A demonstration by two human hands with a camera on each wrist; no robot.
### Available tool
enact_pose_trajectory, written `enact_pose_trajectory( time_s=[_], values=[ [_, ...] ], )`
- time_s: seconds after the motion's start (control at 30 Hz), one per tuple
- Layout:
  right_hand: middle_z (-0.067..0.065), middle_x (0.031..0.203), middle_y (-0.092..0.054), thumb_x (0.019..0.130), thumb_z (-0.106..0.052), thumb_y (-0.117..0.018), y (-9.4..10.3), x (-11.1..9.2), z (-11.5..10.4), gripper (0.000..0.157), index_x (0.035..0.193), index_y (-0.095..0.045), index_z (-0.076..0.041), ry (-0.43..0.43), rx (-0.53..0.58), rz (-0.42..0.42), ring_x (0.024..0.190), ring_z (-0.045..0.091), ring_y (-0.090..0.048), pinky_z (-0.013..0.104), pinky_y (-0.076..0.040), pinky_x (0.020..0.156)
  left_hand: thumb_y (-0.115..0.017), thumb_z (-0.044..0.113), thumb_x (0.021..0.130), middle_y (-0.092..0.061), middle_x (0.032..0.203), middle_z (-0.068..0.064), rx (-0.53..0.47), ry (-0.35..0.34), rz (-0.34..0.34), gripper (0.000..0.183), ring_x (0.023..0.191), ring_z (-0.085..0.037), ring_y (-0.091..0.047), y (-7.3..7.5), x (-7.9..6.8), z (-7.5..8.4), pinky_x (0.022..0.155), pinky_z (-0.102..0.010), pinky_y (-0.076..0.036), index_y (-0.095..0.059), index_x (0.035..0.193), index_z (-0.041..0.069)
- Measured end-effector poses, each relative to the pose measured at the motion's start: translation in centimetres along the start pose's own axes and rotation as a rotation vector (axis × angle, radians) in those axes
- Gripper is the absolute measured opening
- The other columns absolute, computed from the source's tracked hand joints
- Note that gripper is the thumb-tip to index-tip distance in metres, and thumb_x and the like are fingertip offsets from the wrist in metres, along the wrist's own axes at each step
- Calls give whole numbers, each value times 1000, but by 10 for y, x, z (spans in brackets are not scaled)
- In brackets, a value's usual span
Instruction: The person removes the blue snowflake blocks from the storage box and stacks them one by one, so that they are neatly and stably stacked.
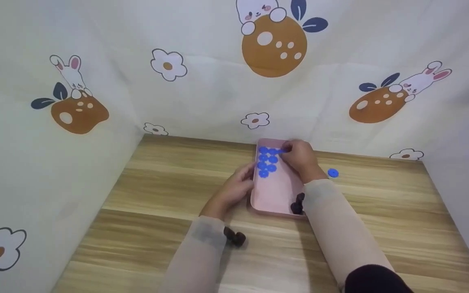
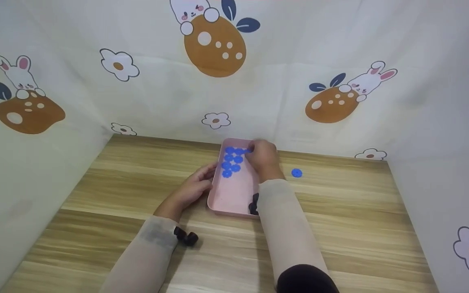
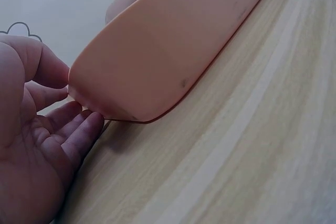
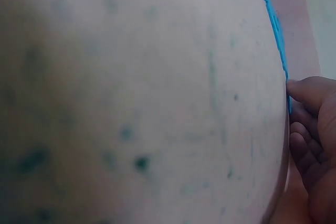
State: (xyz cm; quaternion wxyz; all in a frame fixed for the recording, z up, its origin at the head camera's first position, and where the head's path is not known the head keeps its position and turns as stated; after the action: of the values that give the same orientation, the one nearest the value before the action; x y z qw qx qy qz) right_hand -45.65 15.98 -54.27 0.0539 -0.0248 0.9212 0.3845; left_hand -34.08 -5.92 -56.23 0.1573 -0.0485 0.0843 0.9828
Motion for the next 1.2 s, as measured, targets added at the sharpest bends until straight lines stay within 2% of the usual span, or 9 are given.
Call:
enact_pose_trajectory(
  time_s=[0.27, 0.5, 0.73, 1.03, 1.2],
  values=[
    [14, 126, -75, 93, -16, -77, 3, 1, 1, 34, 126, -76, -7, 49, -8, 20, 119, 32, -69, 51, -58, 111, -52, 0, 90, -36, 175, -12, -46, -51, -20, 80, 165, -28, -31, -3, 2, 2, 137, -44, -24, -34, 168, 9],
    [14, 135, -72, 94, -11, -76, 2, 1, 5, 40, 134, -72, -6, -15, 89, -27, 128, 34, -66, 52, -55, 117, -53, 2, 91, -37, 175, -8, -27, -28, -13, 80, 164, -26, -32, -2, 2, 0, 137, -44, -25, -35, 168, 16],
    [16, 132, -72, 88, -4, -73, 3, 4, 5, 42, 131, -74, -5, 42, 84, -34, 123, 33, -66, 52, -56, 115, -54, 4, 92, -37, 175, -6, -9, -29, -4, 79, 164, -25, -34, 0, 3, -1, 137, -43, -26, -36, 168, 16],
    [13, 132, -72, 89, -3, -72, 3, 5, 8, 42, 131, -74, -8, 33, 131, -48, 121, 31, -65, 50, -56, 115, -56, 5, 93, -39, 174, -7, -5, -7, 11, 77, 162, -26, -37, 1, 1, -2, 136, -44, -29, -39, 167, 20],
    [17, 131, -74, 88, -1, -71, 5, 5, 6, 39, 127, -76, -5, 103, 112, -24, 119, 31, -66, 48, -57, 112, -53, 1, 93, -38, 173, -15, -47, -54, -17, 78, 163, -31, -34, -2, 2, 0, 136, -47, -27, -35, 168, 11]
  ],
)
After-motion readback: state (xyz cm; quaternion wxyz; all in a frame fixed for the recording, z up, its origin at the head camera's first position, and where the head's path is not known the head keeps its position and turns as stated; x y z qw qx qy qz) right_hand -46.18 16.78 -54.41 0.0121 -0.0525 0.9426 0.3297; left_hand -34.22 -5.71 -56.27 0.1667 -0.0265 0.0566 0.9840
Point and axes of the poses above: each hand's wrist, its own x-axis towards the middle knuckle, its own y-axis out of the back of the hand, z = x × y, the point moved 7 cm from there along x, towards the middle knuckle
